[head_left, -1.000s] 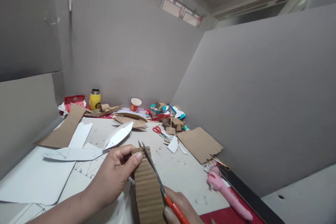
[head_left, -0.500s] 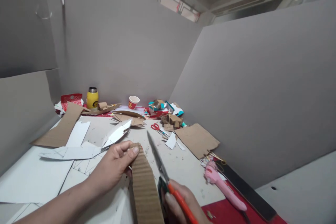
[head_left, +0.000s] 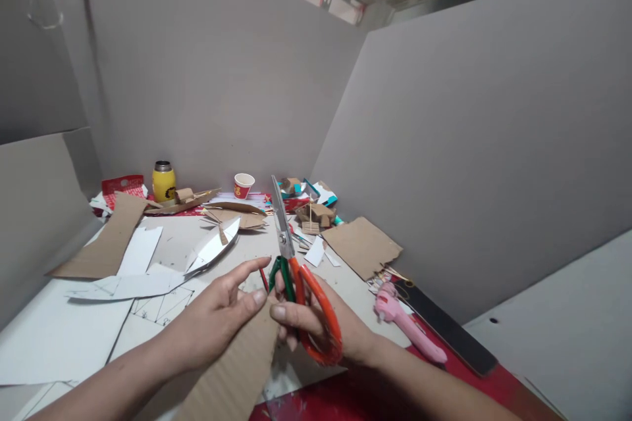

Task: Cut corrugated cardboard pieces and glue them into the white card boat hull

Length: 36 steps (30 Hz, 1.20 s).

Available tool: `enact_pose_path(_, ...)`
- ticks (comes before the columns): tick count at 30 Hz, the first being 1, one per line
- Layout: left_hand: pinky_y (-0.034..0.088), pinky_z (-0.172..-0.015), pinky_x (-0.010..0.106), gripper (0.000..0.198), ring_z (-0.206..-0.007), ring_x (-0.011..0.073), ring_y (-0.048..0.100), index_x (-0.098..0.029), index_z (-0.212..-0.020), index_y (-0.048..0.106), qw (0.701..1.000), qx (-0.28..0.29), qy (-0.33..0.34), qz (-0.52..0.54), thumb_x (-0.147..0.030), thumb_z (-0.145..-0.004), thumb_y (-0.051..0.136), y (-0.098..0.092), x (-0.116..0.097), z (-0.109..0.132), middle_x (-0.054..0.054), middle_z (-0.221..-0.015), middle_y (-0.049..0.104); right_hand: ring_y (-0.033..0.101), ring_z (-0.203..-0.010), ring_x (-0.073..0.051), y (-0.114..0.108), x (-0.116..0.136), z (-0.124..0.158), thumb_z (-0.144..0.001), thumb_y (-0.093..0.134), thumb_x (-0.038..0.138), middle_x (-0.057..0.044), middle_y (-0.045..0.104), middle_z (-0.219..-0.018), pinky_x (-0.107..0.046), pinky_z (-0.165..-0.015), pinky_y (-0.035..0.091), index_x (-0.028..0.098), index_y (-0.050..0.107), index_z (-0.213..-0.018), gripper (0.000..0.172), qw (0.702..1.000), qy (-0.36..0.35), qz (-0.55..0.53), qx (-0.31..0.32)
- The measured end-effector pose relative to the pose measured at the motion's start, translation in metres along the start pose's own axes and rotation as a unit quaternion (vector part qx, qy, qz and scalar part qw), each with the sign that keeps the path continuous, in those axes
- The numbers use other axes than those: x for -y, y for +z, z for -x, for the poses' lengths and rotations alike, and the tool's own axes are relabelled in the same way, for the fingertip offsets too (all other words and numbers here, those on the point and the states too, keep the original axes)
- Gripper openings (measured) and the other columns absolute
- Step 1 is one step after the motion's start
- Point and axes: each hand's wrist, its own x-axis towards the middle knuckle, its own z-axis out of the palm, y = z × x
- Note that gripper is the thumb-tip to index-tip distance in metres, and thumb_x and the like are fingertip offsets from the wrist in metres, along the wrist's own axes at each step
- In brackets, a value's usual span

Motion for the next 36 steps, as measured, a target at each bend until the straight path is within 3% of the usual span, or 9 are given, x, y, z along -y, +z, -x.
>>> enact_pose_path(4,0.045,-0.051,0.027,0.067,-0.053,0.017,0.058,-0.02,-0.124,0.059,0.996,-0.051,-0.036,0.06,-0.051,-0.066,0.073,-0.021,0.005,-0.011,0.002,-0.067,0.065,0.064,-0.062,-0.01,-0.008,0.003,-0.003,-0.077,0.074,0.031,0.003,0.061,-0.071,-0.018,-0.052,0.051,0.02,0.046,-0.091,0.034,0.988,-0.085,-0.037,-0.124)
enact_pose_path(6,0.048,-0.055,0.027,0.055,-0.063,0.017,0.061,-0.018,-0.12,0.059,0.995,-0.079,-0.009,0.055,-0.044,-0.073,0.071,-0.024,0.009,-0.014,0.007,-0.083,0.068,0.067,-0.069,-0.013,-0.011,0.006,-0.006,-0.073,0.078,0.03,0.003,0.061,-0.076,-0.02,-0.056,0.054,0.02,0.046,-0.091,0.038,0.968,-0.133,-0.058,-0.203)
enact_pose_path(9,0.052,-0.064,0.03,0.046,-0.082,0.0201,0.063,-0.02,-0.117,0.059,0.998,-0.035,0.007,0.052,-0.037,-0.076,0.071,-0.014,0.011,-0.013,0.011,-0.108,0.065,0.068,-0.073,-0.015,-0.006,0.004,-0.008,-0.07,0.079,0.032,0.003,0.06,-0.078,-0.022,-0.058,0.055,0.02,0.045,-0.091,0.041,0.951,-0.157,-0.084,-0.253)
enact_pose_path(14,0.05,-0.066,0.03,0.03,-0.076,0.0194,0.063,-0.013,-0.094,0.068,0.997,-0.067,0.014,0.047,-0.04,-0.082,0.064,0.008,0.012,-0.004,0.009,-0.088,0.07,0.065,-0.063,-0.013,0.015,-0.012,-0.005,-0.072,0.078,0.037,0.003,0.061,-0.073,-0.024,-0.059,0.054,0.02,0.043,-0.09,0.043,0.976,-0.109,-0.103,-0.16)
enact_pose_path(18,0.049,-0.063,0.03,0.03,-0.063,0.0165,0.06,-0.012,-0.079,0.067,0.993,-0.118,0.021,0.021,-0.041,-0.082,0.063,0.006,0.011,-0.003,0.005,-0.069,0.066,0.062,-0.061,-0.013,0.013,-0.017,0.002,-0.078,0.071,0.042,0.002,0.06,-0.07,-0.022,-0.053,0.051,0.02,0.044,-0.089,0.037,0.986,-0.093,-0.056,-0.128)
enact_pose_path(23,0.05,-0.064,0.028,0.02,-0.066,0.0155,0.061,-0.014,-0.082,0.065,0.986,-0.158,0.047,0.03,-0.034,-0.081,0.066,-0.005,-0.004,-0.002,0.003,-0.071,0.067,0.029,-0.037,-0.003,-0.01,-0.03,0.019,-0.082,0.058,0.059,0.011,0.036,-0.055,-0.015,-0.035,0.031,0.021,0.041,-0.088,0.041,0.991,-0.042,-0.041,-0.121)
enact_pose_path(27,0.052,-0.065,0.028,0.018,-0.069,0.0152,0.063,-0.015,-0.087,0.066,0.984,-0.16,0.064,0.042,-0.032,-0.081,0.067,-0.01,-0.015,0.004,0.002,-0.077,0.068,0.035,-0.046,-0.006,-0.023,-0.045,0.035,-0.08,0.055,0.066,0.006,0.04,-0.063,-0.018,-0.042,0.035,0.02,0.046,-0.093,0.049,0.998,-0.005,0.036,-0.041)
enact_pose_path(31,0.053,-0.065,0.028,0.016,-0.07,0.0153,0.063,-0.016,-0.087,0.067,0.981,-0.17,0.08,0.043,-0.032,-0.08,0.068,-0.012,-0.022,0.009,0.002,-0.078,0.068,0.042,-0.058,-0.012,-0.029,-0.051,0.037,-0.076,0.051,0.073,0.0,0.047,-0.07,-0.023,-0.052,0.039,0.019,0.052,-0.094,0.056,0.988,-0.044,0.151,0.011)
enact_pose_path(36,0.054,-0.066,0.03,0.019,-0.071,0.017,0.063,-0.016,-0.086,0.067,0.982,-0.163,0.089,0.021,-0.034,-0.08,0.068,-0.011,-0.027,0.011,0.004,-0.078,0.068,0.037,-0.056,-0.011,-0.024,-0.048,0.032,-0.073,0.061,0.059,0.002,0.047,-0.066,-0.023,-0.05,0.033,0.02,0.047,-0.082,0.042,0.96,-0.075,0.266,0.048)
